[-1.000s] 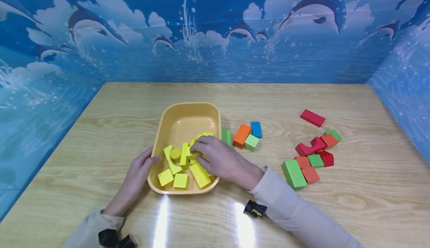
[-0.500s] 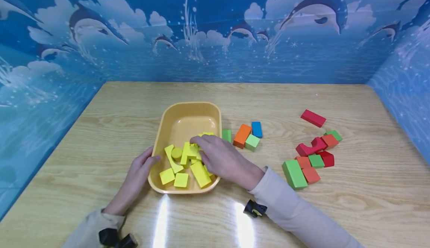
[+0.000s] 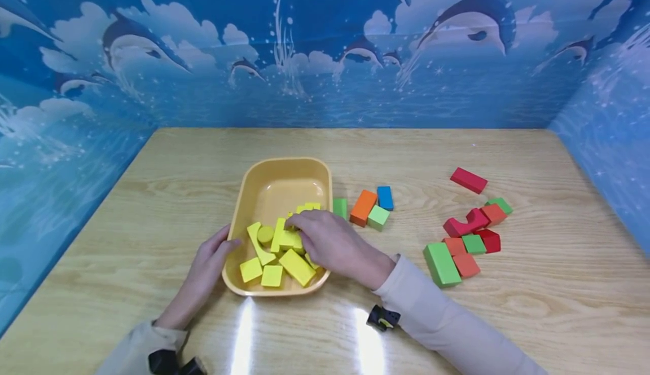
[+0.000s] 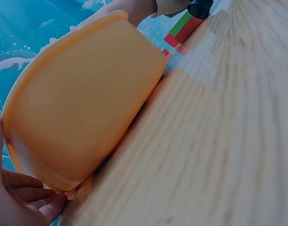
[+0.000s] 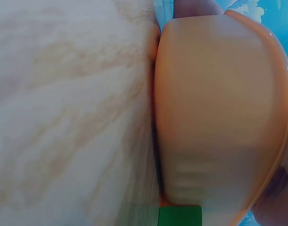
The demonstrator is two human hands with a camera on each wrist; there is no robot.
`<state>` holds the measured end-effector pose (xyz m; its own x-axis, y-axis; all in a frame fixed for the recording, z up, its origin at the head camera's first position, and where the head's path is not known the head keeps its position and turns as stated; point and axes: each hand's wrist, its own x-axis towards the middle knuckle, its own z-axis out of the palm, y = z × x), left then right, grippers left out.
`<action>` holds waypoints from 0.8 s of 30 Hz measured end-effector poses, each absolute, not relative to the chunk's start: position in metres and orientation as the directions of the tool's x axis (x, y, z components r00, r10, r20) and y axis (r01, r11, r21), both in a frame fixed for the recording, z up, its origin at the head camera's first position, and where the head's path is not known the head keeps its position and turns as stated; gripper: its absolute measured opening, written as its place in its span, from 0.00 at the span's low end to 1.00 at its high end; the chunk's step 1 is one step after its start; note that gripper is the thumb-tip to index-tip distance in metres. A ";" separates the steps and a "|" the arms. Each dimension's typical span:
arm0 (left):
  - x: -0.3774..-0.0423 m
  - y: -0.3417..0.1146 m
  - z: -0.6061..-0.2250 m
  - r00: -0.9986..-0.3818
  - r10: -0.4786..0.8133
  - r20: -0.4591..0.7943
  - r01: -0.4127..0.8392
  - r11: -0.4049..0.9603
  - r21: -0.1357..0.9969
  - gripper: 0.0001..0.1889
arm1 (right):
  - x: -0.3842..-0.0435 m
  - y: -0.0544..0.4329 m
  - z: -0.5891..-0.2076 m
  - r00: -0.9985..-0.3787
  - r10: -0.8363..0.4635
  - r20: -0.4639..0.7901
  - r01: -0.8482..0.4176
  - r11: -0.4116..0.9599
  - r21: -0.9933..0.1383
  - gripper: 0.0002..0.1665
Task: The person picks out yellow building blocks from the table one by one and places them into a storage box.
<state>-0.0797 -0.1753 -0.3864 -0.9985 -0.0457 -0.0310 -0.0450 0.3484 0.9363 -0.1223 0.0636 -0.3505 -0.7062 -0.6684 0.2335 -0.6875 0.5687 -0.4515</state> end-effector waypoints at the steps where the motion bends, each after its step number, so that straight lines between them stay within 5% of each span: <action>1: -0.079 -0.175 -0.387 -0.998 -0.046 -0.032 -0.046 0.348 0.936 0.26 | -0.122 0.064 -0.351 -0.705 -0.669 0.236 -0.688 0.567 -0.453 0.14; 24: -0.079 -0.176 -0.388 -0.999 -0.040 -0.015 -0.028 0.355 0.934 0.26 | -0.122 0.064 -0.355 -0.702 -0.660 0.270 -0.697 0.558 -0.450 0.13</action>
